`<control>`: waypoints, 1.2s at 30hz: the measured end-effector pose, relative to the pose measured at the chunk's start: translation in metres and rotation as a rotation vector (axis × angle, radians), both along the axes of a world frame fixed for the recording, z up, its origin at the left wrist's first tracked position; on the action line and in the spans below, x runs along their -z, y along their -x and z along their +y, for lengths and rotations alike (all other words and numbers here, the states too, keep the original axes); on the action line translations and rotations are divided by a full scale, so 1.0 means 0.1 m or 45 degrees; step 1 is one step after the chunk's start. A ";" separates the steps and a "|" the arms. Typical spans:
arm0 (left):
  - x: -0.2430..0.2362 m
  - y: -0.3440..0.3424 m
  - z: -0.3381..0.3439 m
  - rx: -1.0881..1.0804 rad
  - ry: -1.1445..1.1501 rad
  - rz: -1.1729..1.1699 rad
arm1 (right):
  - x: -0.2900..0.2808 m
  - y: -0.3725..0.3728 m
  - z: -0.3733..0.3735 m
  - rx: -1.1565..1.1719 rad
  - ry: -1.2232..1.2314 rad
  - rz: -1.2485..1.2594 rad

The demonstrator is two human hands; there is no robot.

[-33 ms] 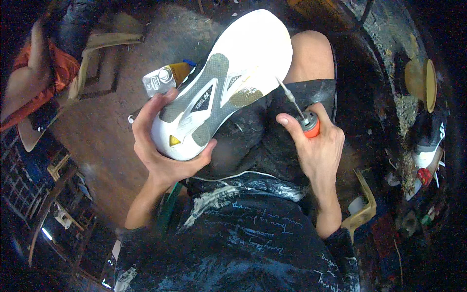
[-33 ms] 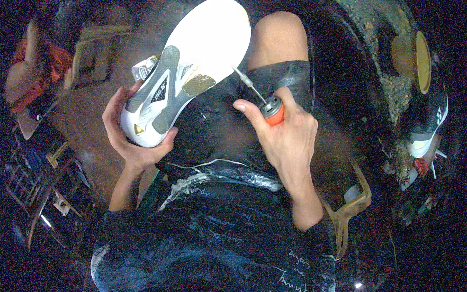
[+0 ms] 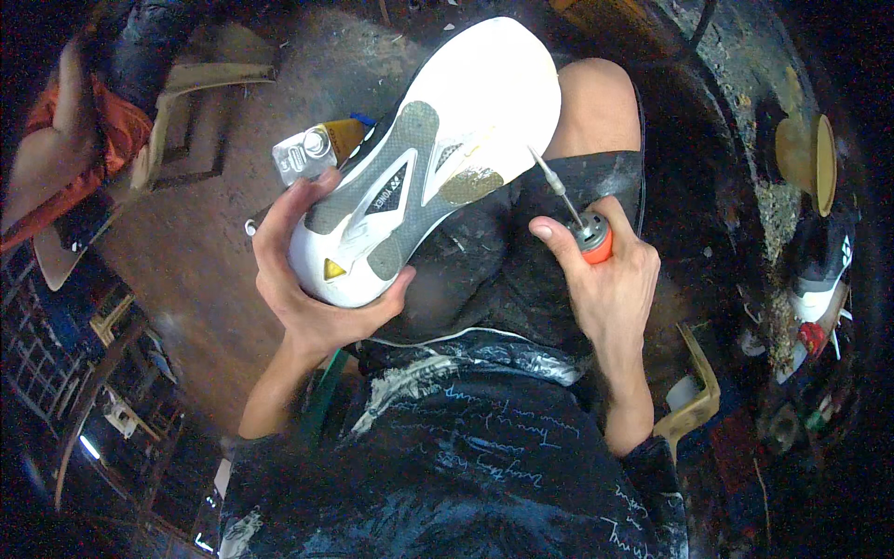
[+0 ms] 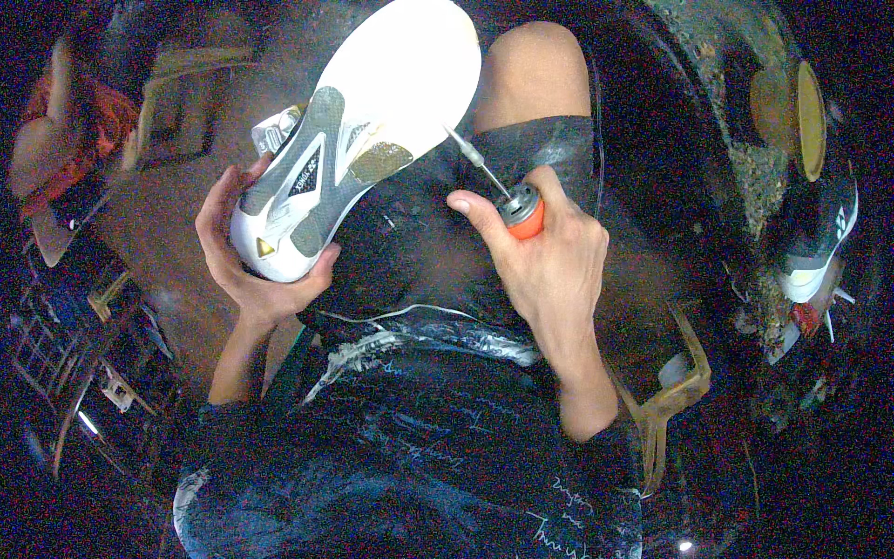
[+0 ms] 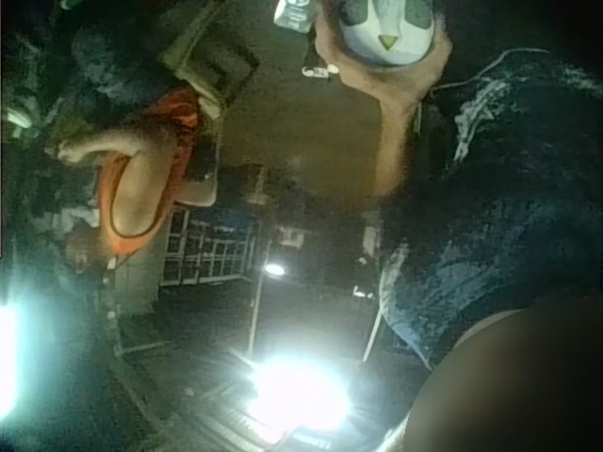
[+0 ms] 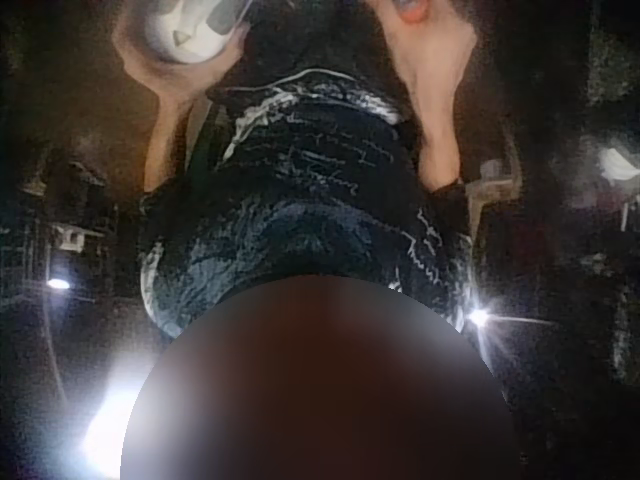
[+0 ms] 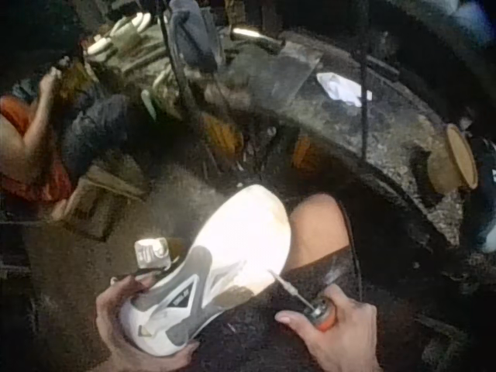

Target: The person holds a white and gray athletic shoe on their lap and uses a small brush to apply a brown substance to the sole. They then use a red-handled tool to scrape or spread the substance along the sole and side of the shoe.

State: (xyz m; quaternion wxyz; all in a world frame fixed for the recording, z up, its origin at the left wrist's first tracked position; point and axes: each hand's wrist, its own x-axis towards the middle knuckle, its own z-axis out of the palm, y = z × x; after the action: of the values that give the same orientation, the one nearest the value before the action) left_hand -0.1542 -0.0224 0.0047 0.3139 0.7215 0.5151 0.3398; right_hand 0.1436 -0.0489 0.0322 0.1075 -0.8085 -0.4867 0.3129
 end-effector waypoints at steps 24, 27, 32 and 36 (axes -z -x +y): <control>0.02 -0.07 -0.01 -0.053 -0.009 -0.082 | 0.01 0.08 0.00 -0.069 -0.090 0.007; 0.02 -0.05 -0.01 -0.040 -0.001 -0.070 | 0.01 0.06 0.02 -0.001 -0.056 0.058; 0.04 -0.06 -0.02 -0.081 0.011 -0.093 | 0.01 0.08 0.02 -0.029 -0.077 0.023; 0.04 -0.07 -0.02 -0.075 -0.006 -0.076 | 0.02 0.09 0.01 -0.078 -0.106 0.026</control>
State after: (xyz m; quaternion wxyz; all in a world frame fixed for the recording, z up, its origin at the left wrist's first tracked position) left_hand -0.1470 -0.0239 0.0009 0.3173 0.6965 0.5257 0.3714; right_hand 0.1350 -0.0478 0.0298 0.1366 -0.7849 -0.5226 0.3036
